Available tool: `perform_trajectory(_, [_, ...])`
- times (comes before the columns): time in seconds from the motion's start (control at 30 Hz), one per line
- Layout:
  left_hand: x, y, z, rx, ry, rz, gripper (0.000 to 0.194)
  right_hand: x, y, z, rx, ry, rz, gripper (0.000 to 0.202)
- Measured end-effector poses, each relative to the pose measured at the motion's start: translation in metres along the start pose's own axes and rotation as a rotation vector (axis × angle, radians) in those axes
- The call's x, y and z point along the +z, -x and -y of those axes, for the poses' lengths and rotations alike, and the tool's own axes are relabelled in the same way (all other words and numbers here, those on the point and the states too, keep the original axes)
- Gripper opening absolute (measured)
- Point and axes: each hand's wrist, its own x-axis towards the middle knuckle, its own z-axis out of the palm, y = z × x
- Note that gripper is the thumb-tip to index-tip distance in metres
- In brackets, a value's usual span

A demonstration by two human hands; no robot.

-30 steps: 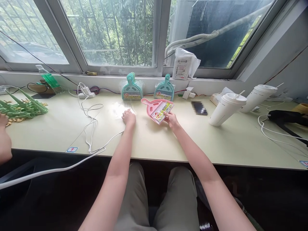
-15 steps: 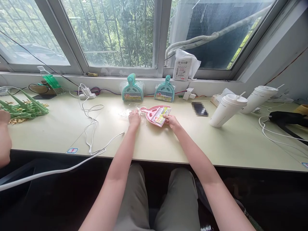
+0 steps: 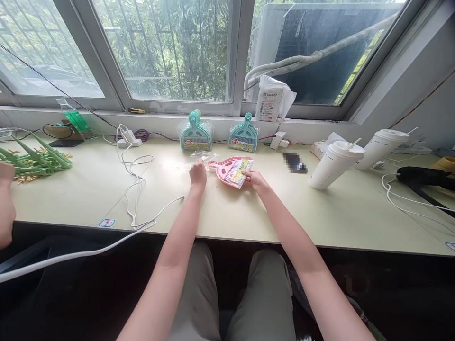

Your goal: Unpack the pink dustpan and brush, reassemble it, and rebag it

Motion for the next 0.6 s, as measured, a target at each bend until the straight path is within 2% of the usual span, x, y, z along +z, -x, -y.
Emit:
perform_trajectory(0.13, [-0.001,0.006,-0.007,0.097,0.124,0.022,0.029,0.015,0.007,-0.004,-0.007,0.048,0.107,0.010])
perform_trajectory(0.27, [-0.005,0.013,-0.020,0.188,0.299,0.045,0.026,0.025,0.013,-0.009,-0.073,-0.013,0.051,0.011])
perform_trajectory(0.3, [-0.008,0.015,-0.024,0.225,0.340,0.023,0.028,0.026,0.013,-0.010,-0.087,-0.040,0.030,0.012])
perform_trajectory(0.37, [-0.014,0.019,-0.032,0.233,0.394,-0.104,0.039,0.026,0.013,-0.012,-0.125,-0.092,0.001,0.014])
perform_trajectory(0.4, [-0.017,0.020,-0.035,0.175,0.414,-0.198,0.050,0.026,0.012,-0.012,-0.150,-0.115,-0.007,0.015])
perform_trajectory(0.47, [-0.022,0.019,-0.036,-0.046,0.491,-0.361,0.070,0.024,0.011,-0.012,-0.200,-0.153,-0.012,0.016])
perform_trajectory(0.5, [-0.023,0.016,-0.035,-0.158,0.572,-0.379,0.073,0.023,0.010,-0.012,-0.221,-0.165,-0.005,0.016])
perform_trajectory(0.53, [-0.022,0.013,-0.032,-0.243,0.685,-0.340,0.072,0.023,0.009,-0.011,-0.236,-0.170,0.004,0.016])
perform_trajectory(0.6, [-0.017,0.005,-0.026,-0.310,0.973,-0.111,0.067,0.022,0.009,-0.009,-0.252,-0.158,0.031,0.019])
